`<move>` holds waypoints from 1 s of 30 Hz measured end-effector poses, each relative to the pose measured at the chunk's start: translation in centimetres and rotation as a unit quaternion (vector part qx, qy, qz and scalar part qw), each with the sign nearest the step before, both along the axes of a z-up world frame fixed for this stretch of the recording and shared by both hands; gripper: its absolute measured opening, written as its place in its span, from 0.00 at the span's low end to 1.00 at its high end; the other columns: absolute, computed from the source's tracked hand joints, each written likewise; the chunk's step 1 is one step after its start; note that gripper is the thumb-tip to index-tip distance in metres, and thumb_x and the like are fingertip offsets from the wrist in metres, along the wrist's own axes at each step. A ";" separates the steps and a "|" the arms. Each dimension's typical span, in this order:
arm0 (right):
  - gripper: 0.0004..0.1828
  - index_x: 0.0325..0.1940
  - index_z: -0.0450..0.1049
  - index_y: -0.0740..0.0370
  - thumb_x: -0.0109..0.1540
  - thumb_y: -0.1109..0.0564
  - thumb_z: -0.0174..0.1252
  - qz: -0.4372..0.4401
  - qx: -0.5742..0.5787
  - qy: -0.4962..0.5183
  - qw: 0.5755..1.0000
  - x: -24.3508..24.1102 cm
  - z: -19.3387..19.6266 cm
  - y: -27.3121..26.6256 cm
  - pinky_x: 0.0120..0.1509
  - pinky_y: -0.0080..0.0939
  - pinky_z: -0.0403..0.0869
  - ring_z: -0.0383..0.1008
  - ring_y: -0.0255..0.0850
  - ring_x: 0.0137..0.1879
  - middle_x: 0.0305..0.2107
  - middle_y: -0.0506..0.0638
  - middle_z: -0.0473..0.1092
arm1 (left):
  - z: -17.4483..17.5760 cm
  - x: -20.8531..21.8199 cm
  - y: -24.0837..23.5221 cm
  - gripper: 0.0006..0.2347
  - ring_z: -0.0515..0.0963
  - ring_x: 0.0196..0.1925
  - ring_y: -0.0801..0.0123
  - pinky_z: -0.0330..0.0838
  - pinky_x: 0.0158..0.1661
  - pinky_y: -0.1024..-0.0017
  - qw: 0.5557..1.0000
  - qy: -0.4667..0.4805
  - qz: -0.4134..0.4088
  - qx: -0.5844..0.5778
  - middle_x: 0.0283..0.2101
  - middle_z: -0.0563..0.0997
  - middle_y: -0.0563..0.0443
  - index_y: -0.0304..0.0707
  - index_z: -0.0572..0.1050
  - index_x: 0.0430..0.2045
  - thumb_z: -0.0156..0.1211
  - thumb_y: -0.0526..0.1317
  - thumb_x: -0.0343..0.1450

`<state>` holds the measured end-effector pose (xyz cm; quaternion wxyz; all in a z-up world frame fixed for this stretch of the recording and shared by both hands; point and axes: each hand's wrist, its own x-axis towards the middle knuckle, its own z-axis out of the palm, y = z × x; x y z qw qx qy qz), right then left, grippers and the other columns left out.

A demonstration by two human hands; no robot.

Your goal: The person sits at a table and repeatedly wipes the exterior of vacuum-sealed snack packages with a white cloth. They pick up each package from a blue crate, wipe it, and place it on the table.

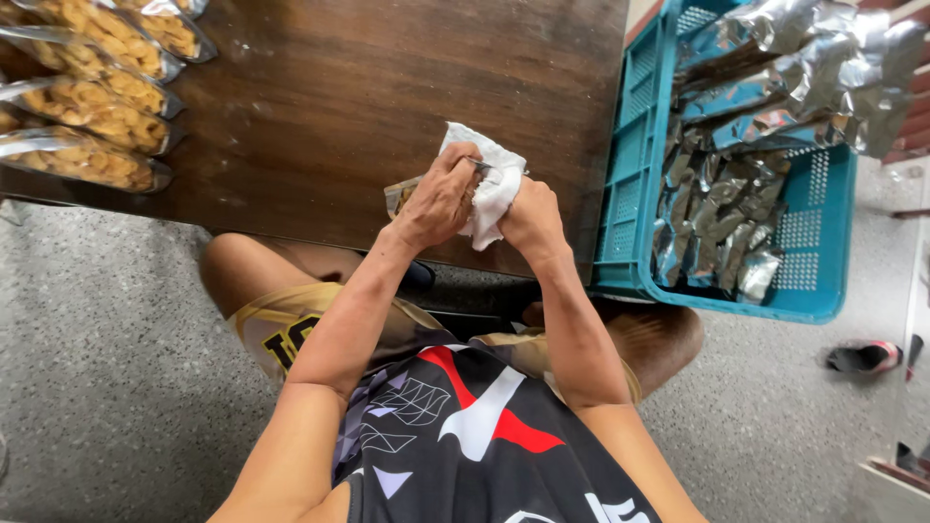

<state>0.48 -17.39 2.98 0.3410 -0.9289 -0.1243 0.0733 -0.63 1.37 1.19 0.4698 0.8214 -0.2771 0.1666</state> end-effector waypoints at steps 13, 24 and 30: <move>0.18 0.57 0.75 0.67 0.61 0.67 0.63 0.053 0.224 -0.169 0.959 2.0 5.1 7.3 0.47 0.37 0.77 0.82 0.41 0.42 0.36 0.58 0.79 | 0.3 -1.2 7.6 0.38 0.70 0.63 0.44 0.68 0.60 0.58 0.957 -0.044 0.287 -0.010 0.58 0.69 0.34 0.35 0.60 0.57 0.78 0.49 0.58; 0.19 0.60 0.74 0.67 0.65 0.66 0.64 0.053 0.467 -0.019 0.882 7.0 5.4 15.1 0.62 0.37 0.77 0.77 0.38 0.55 0.50 0.49 0.77 | -5.4 16.4 21.0 0.36 0.80 0.58 0.53 0.73 0.59 0.61 0.876 0.115 0.408 -0.230 0.59 0.74 0.37 0.30 0.55 0.66 0.71 0.38 0.66; 0.29 0.70 0.65 0.68 0.66 0.60 0.63 0.074 0.347 -0.159 0.921 5.4 7.0 10.1 0.73 0.41 0.74 0.75 0.42 0.66 0.62 0.54 0.72 | -14.6 25.1 28.9 0.46 0.56 0.74 0.40 0.52 0.70 0.57 0.827 0.129 0.546 -0.031 0.73 0.50 0.22 0.25 0.45 0.69 0.78 0.48 0.68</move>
